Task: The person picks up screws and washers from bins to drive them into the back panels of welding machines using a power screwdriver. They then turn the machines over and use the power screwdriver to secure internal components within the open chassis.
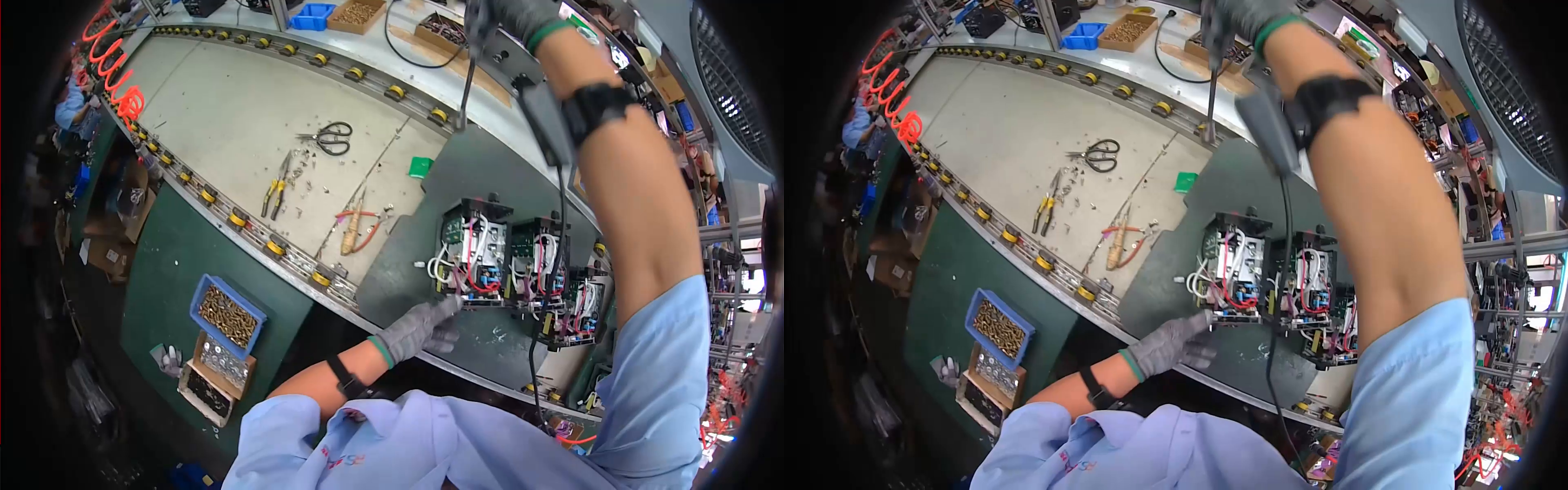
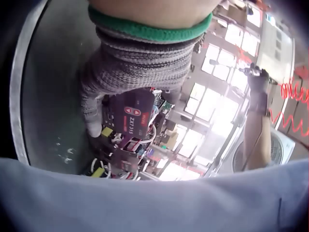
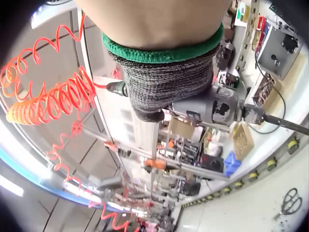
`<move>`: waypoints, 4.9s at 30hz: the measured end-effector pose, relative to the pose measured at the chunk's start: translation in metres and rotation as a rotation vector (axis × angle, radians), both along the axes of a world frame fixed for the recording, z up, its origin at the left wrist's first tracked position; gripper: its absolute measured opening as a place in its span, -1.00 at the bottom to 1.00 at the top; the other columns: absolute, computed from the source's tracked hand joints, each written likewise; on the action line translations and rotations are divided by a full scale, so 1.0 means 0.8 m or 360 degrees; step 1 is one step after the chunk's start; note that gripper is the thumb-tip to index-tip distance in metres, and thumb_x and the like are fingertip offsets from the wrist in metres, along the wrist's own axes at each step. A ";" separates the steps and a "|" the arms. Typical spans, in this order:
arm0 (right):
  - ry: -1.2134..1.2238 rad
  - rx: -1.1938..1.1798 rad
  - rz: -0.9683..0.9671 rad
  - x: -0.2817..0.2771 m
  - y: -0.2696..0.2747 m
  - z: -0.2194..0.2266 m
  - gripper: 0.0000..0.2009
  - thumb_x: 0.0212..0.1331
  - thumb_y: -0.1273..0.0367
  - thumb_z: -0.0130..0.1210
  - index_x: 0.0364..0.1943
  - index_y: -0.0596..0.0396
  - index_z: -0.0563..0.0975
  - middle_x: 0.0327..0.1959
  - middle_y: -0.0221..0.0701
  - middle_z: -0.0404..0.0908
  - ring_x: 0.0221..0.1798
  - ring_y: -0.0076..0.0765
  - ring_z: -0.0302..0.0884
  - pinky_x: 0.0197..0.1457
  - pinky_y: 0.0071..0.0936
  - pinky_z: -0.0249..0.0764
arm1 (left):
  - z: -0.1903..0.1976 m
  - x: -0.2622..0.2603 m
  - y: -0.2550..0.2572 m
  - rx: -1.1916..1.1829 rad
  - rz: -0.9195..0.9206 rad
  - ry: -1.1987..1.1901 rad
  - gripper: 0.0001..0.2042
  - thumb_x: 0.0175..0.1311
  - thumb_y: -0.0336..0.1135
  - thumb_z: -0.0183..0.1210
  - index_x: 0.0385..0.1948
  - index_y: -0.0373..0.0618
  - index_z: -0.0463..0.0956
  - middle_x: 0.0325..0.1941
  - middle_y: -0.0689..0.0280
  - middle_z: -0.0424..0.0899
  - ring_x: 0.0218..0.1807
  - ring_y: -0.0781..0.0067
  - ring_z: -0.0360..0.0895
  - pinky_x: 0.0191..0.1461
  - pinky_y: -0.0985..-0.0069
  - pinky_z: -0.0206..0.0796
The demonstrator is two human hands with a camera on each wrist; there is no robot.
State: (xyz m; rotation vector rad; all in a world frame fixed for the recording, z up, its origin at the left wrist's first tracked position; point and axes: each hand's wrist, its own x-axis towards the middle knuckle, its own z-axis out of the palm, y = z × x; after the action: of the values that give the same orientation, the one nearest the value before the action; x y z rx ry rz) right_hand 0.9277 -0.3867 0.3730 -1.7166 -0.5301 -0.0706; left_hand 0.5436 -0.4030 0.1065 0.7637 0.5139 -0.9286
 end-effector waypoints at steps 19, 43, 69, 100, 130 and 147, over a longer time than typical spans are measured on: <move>0.0852 -0.0521 -0.0111 -0.224 -0.099 -0.214 -0.65 0.12 0.34 0.39 -0.06 0.09 0.52 -0.35 -0.37 0.64 -0.40 -0.41 0.63 -0.27 -0.35 0.60 | -0.069 -0.055 -0.087 -0.0208 0.1044 -0.0189 -0.49 0.35 -0.32 0.30 0.28 -0.21 0.35 0.22 0.20 0.55 0.23 0.29 0.58 0.29 0.20 0.57; 0.0673 -0.1043 -0.0477 -0.200 -0.114 -0.287 -0.46 -0.10 0.28 0.43 0.04 0.05 0.52 -0.11 -0.21 0.65 -0.05 -0.10 0.64 0.11 -0.21 0.56 | -0.098 -0.066 -0.092 0.0028 0.0963 -0.0470 -0.45 0.24 -0.37 0.27 0.30 -0.20 0.37 0.08 0.32 0.60 0.03 0.50 0.58 0.10 0.44 0.53; 0.0145 0.0037 -0.0168 -0.195 -0.301 -0.034 -0.66 0.05 0.44 0.41 -0.11 0.10 0.51 -0.37 -0.46 0.60 -0.41 -0.56 0.56 -0.31 -0.52 0.57 | -0.026 0.022 -0.048 -0.0084 0.0924 0.0039 -0.14 0.06 0.29 0.47 0.31 -0.04 0.37 0.15 -0.04 0.58 0.09 -0.08 0.66 0.08 0.03 0.63; 0.0563 -0.0753 -0.0573 -0.245 -0.289 -0.204 -0.37 0.06 0.38 0.43 0.27 0.03 0.44 -0.21 -0.36 0.64 -0.18 -0.33 0.60 0.03 -0.30 0.56 | -0.097 -0.011 -0.217 -0.0012 0.0342 -0.0427 -0.50 0.27 -0.44 0.25 0.26 -0.24 0.35 0.05 0.29 0.55 0.00 0.43 0.55 0.12 0.36 0.54; 0.0670 -0.0561 -0.0495 -0.244 -0.294 -0.228 -0.51 -0.02 0.39 0.40 0.05 0.06 0.49 -0.29 -0.37 0.58 -0.20 -0.31 0.55 0.01 -0.29 0.53 | -0.095 -0.019 -0.211 0.0071 0.0348 -0.0597 -0.52 0.22 -0.39 0.29 0.20 -0.18 0.45 -0.02 0.33 0.58 -0.04 0.50 0.53 0.06 0.47 0.49; 0.0372 -0.0170 -0.0742 -0.264 -0.520 -0.049 -0.62 0.14 0.50 0.41 0.03 0.10 0.55 -0.29 -0.48 0.66 -0.41 -0.55 0.57 -0.35 -0.52 0.56 | -0.033 -0.010 -0.349 -0.0395 0.0035 0.0063 -0.16 0.12 0.29 0.44 0.23 -0.22 0.36 0.11 -0.03 0.55 0.20 -0.08 0.59 0.26 -0.09 0.54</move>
State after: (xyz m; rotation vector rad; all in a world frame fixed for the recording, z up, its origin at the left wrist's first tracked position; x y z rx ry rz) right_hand 0.7169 -0.8027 0.3338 -1.8942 0.0465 -0.1742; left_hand 0.5357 -0.6819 0.0803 0.5152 0.4309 -0.9674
